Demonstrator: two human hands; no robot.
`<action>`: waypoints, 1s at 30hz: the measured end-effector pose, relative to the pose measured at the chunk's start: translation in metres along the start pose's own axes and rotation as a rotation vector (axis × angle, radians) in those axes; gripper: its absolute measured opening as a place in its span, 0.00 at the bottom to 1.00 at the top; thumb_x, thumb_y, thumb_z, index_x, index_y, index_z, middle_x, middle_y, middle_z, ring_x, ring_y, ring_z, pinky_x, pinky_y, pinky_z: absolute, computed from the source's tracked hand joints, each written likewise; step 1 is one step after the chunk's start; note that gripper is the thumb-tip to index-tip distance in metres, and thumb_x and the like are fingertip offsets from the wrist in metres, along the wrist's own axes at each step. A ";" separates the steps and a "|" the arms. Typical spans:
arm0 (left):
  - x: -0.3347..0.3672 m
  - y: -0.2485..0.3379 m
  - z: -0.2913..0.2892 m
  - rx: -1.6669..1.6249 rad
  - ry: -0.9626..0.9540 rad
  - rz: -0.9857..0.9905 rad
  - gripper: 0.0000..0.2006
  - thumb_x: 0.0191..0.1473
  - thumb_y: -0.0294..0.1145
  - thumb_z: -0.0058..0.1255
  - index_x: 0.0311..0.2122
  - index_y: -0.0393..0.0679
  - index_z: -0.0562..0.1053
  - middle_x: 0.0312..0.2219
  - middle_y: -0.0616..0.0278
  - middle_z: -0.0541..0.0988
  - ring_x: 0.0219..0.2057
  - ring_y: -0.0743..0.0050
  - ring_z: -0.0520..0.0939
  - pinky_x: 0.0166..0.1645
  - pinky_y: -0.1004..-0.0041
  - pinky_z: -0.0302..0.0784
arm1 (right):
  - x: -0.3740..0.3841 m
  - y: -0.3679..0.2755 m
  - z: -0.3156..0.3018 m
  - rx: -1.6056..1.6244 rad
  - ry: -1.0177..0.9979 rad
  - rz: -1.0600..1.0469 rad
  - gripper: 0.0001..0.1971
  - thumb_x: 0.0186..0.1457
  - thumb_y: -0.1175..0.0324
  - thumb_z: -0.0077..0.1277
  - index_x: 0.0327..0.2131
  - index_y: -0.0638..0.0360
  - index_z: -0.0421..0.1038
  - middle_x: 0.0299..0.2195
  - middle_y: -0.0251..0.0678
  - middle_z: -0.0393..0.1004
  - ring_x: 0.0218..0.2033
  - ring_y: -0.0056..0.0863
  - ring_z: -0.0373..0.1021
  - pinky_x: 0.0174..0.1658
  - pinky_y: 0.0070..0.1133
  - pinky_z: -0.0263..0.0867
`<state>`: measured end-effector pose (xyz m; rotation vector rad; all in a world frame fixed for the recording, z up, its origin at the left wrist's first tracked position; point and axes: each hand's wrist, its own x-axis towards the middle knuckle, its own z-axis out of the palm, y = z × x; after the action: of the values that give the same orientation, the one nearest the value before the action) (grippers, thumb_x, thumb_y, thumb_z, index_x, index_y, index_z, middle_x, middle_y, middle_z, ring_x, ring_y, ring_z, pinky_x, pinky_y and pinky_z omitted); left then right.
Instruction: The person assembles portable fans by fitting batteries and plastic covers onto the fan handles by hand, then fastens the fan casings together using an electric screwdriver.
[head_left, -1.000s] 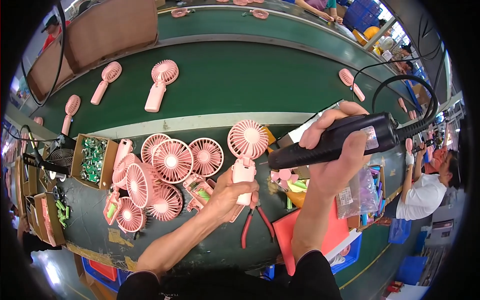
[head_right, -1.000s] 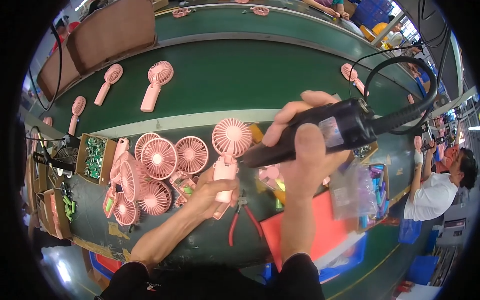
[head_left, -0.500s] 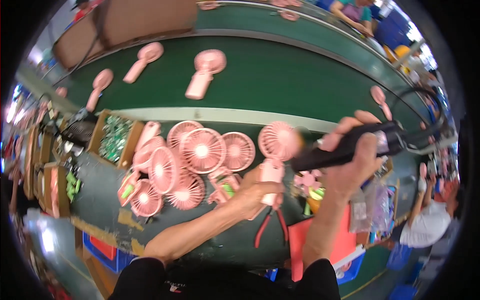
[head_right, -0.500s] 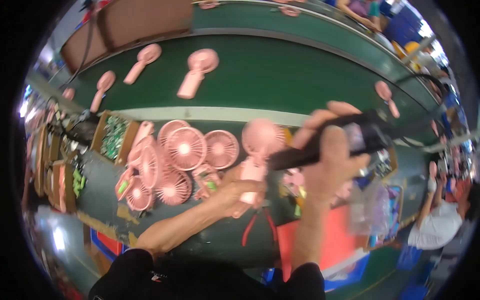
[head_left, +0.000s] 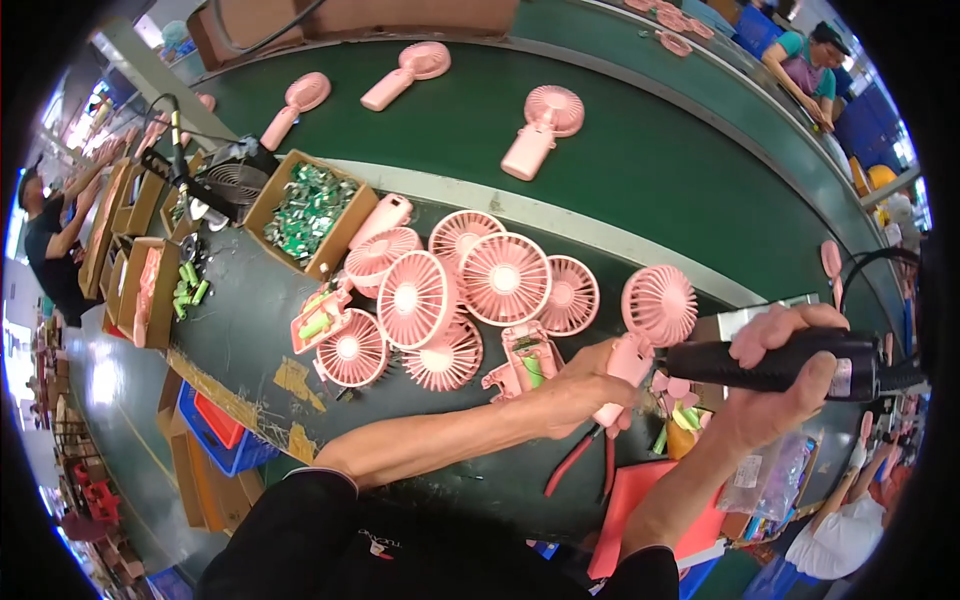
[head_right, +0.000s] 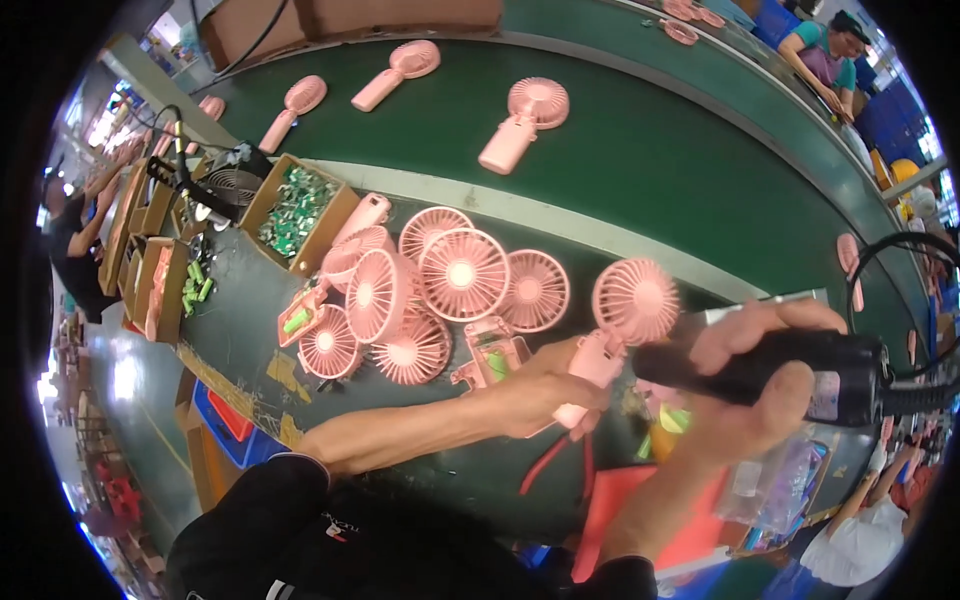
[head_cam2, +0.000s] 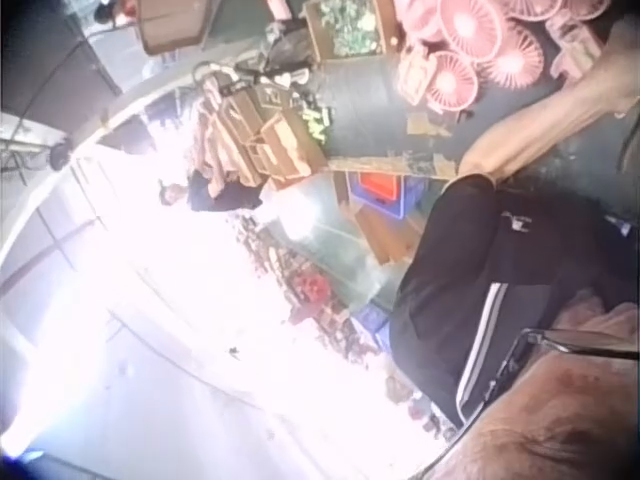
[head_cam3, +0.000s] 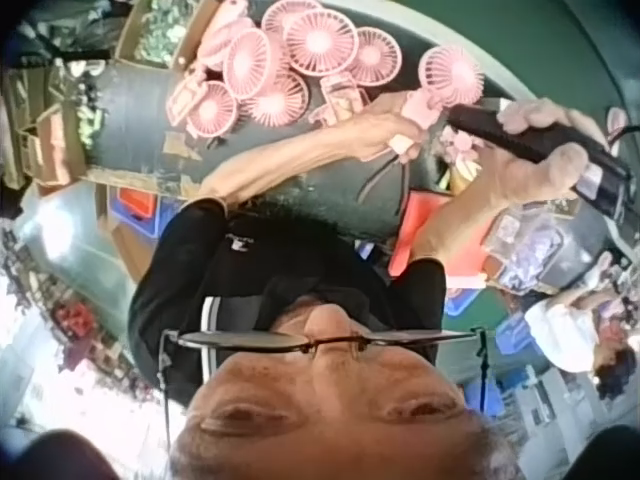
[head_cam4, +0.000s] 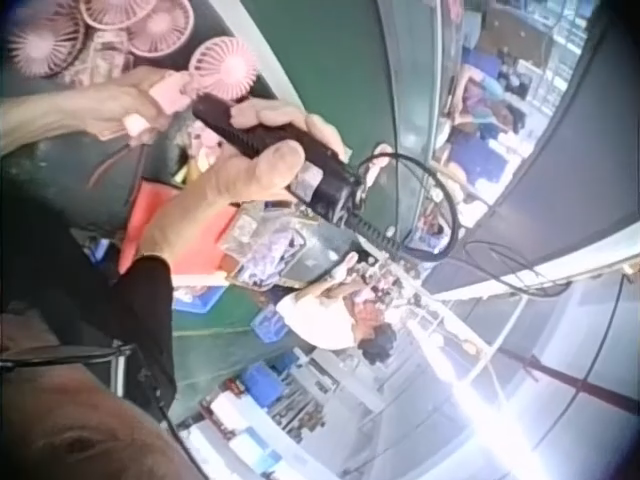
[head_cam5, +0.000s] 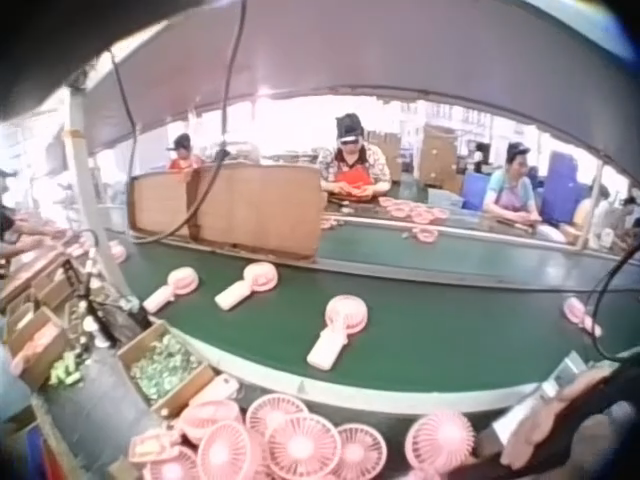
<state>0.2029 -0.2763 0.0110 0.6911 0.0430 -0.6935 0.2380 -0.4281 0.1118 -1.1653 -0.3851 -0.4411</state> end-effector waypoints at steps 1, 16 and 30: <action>0.000 -0.001 0.004 0.006 0.013 -0.003 0.23 0.45 0.19 0.52 0.49 0.37 0.62 0.27 0.58 0.71 0.19 0.71 0.76 0.18 0.72 0.70 | -0.001 -0.003 0.000 -0.054 -0.012 -0.028 0.23 0.56 0.52 0.52 0.46 0.59 0.62 0.26 0.36 0.65 0.21 0.23 0.60 0.25 0.20 0.60; 0.003 -0.006 0.003 0.257 0.092 0.161 0.25 0.60 0.36 0.47 0.60 0.42 0.60 0.38 0.59 0.74 0.31 0.79 0.76 0.31 0.78 0.73 | -0.003 -0.061 -0.031 0.051 0.183 -0.373 0.28 0.54 0.51 0.51 0.43 0.69 0.57 0.30 0.40 0.60 0.16 0.20 0.54 0.22 0.15 0.57; -0.008 0.017 0.013 0.264 0.084 0.200 0.17 0.57 0.40 0.52 0.40 0.35 0.67 0.24 0.61 0.75 0.18 0.80 0.76 0.19 0.78 0.72 | -0.005 -0.068 -0.048 0.082 0.148 -0.369 0.30 0.48 0.53 0.60 0.42 0.69 0.60 0.29 0.37 0.60 0.21 0.19 0.57 0.26 0.18 0.55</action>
<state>0.2041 -0.2702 0.0329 0.9635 -0.0412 -0.4815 0.2015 -0.4951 0.1464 -0.9752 -0.4864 -0.8208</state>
